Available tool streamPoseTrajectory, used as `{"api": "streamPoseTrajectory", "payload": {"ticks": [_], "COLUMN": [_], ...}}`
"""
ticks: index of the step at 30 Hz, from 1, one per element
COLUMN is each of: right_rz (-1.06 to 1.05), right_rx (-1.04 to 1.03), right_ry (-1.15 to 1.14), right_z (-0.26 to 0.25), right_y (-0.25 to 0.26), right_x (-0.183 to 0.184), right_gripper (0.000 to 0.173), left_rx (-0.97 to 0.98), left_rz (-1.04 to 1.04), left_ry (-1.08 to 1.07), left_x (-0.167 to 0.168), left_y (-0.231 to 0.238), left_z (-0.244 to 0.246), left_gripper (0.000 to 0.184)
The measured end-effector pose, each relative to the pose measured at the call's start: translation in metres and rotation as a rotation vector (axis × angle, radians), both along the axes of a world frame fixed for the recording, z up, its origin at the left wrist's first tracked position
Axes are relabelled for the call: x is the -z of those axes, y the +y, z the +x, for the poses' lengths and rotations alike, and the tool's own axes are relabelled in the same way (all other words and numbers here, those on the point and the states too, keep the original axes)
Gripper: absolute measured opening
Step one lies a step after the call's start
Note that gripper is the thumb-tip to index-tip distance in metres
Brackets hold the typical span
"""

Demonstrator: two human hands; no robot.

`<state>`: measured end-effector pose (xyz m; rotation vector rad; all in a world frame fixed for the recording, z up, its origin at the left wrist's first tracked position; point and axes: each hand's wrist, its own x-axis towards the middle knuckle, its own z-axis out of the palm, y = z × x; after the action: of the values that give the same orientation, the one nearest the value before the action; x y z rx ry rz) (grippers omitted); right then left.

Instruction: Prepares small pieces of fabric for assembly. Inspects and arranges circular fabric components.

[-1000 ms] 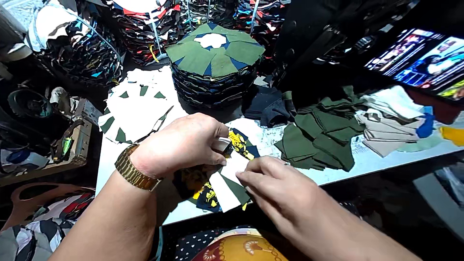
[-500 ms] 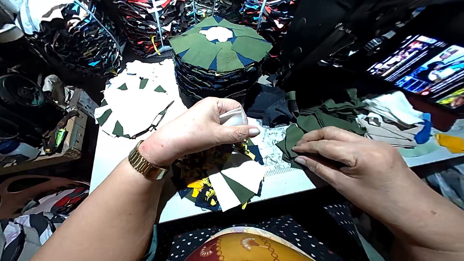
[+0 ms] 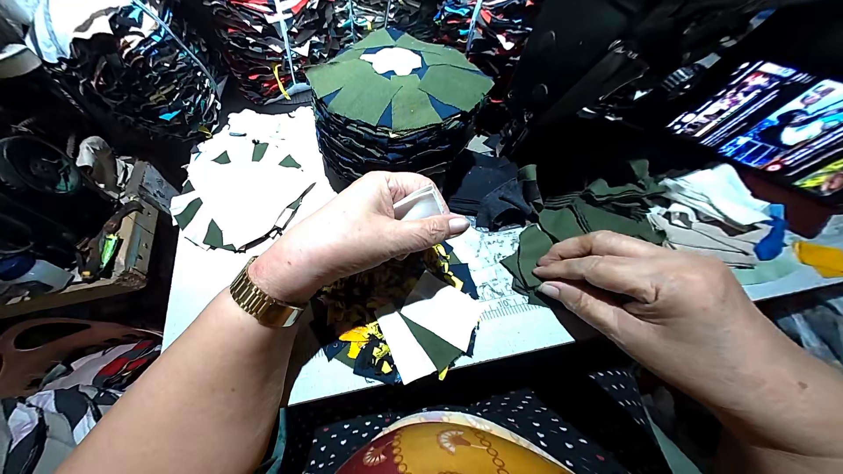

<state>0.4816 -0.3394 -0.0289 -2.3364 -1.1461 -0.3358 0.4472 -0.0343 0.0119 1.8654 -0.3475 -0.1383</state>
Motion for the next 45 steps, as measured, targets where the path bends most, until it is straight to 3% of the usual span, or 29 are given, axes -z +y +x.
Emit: {"api": "streamPoseTrajectory", "payload": {"ticks": [18,25,29,32,37,39,41,45], "right_rz": [-0.038,-0.013,0.109,0.227,0.595,0.65,0.694,0.756], "right_rx": [-0.042,0.035,0.135,0.156,-0.085,-0.166,-0.189,-0.061], "right_ry": [-0.188,-0.225,-0.18,-0.073,0.157,0.227,0.293,0.408], "right_z": [-0.006,0.005,0.014,0.016,0.003,-0.011,-0.023,-0.039], "right_y": [0.009,0.016,0.016,0.012,0.026,0.038,0.047,0.057], "right_x": [0.009,0.008,-0.008,-0.023,-0.034,-0.038,-0.037,-0.016], "right_gripper": [0.024,0.02,0.021,0.022,0.019,0.019,0.019,0.018], "left_rx": [0.009,0.008,-0.012,-0.041,0.074,0.186,0.245,0.331], "left_rz": [-0.007,-0.02,-0.044,-0.084,-0.224,-0.281,-0.305,-0.161], "left_ry": [-0.014,0.019,0.011,0.022,0.076,0.091,0.094,0.085], "left_x": [-0.001,0.0,0.0,-0.001,-0.002,-0.001,-0.002,-0.007], "left_y": [-0.003,-0.006,-0.008,-0.012,-0.017,-0.016,-0.014,0.001], "left_z": [-0.002,-0.001,-0.002,-0.004,-0.007,-0.008,-0.009,-0.006], "left_gripper": [0.014,0.01,0.01,0.023,0.045,0.035,0.008,0.011]}}
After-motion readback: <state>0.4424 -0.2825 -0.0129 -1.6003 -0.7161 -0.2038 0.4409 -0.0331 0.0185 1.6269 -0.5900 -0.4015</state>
